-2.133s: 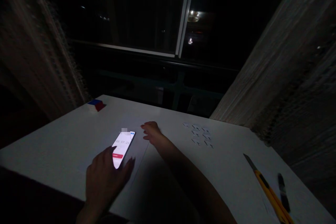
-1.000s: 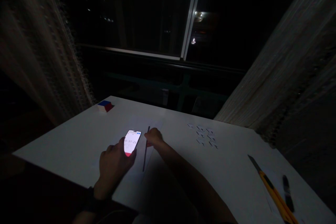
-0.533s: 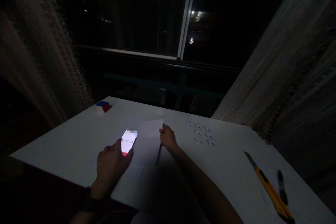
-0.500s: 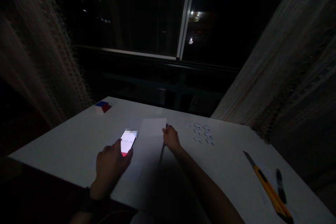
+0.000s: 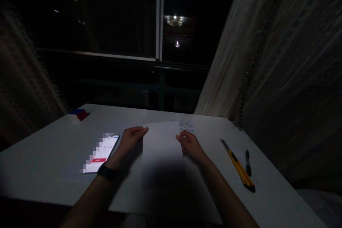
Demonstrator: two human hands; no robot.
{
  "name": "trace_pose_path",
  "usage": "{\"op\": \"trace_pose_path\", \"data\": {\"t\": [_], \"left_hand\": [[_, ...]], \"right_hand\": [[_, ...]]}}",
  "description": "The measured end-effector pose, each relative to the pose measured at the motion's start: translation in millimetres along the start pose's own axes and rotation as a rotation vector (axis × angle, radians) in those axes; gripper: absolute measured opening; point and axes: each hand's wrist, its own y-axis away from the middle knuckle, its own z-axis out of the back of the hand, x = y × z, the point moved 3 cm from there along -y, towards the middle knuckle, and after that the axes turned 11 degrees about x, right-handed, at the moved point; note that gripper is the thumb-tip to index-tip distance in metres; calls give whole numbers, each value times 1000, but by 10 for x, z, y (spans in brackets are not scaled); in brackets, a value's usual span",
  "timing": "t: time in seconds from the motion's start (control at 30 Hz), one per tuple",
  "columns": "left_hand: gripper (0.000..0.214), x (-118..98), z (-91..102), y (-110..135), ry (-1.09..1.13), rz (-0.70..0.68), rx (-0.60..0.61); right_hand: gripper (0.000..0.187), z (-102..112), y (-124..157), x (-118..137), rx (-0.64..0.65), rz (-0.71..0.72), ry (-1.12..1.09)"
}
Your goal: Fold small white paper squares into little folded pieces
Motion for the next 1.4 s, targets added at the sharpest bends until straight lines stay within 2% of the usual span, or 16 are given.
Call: {"op": "trace_pose_path", "data": {"t": [0.13, 0.27, 0.33, 0.4, 0.5, 0.57, 0.67, 0.83, 1.0, 1.07, 1.2, 1.4], "left_hand": [[37, 181, -199, -225, 173, -59, -75], [33, 377, -348, -304, 288, -43, -88], [31, 424, -377, -308, 374, -38, -32], [30, 430, -361, -292, 402, -22, 27], [34, 400, -299, -245, 281, 54, 111], [33, 370, -286, -207, 175, 85, 208], [32, 346, -287, -156, 133, 77, 249], [34, 385, -344, -131, 106, 79, 370], [31, 427, -321, -158, 114, 80, 320], [31, 443, -322, -154, 143, 98, 342], [33, 454, -348, -113, 200, 136, 465], [35, 457, -383, -68, 247, 159, 615]], "right_hand": [[42, 65, 87, -174, 52, -34, -214], [42, 31, 113, -270, 135, 128, -280], [43, 28, 122, -278, 190, 154, -252], [40, 72, 138, -280, 230, 114, -208], [35, 215, 170, -282, 267, 55, -161], [34, 324, 187, -291, 260, 45, -149], [38, 433, 201, -331, 234, -12, -177], [39, 430, 227, -359, 264, -81, -211], [53, 440, 230, -376, 367, -1, -111], [52, 473, 225, -417, 386, -18, -79], [54, 518, 236, -468, 406, -90, -120], [69, 515, 248, -408, 421, 1, -128]]}}
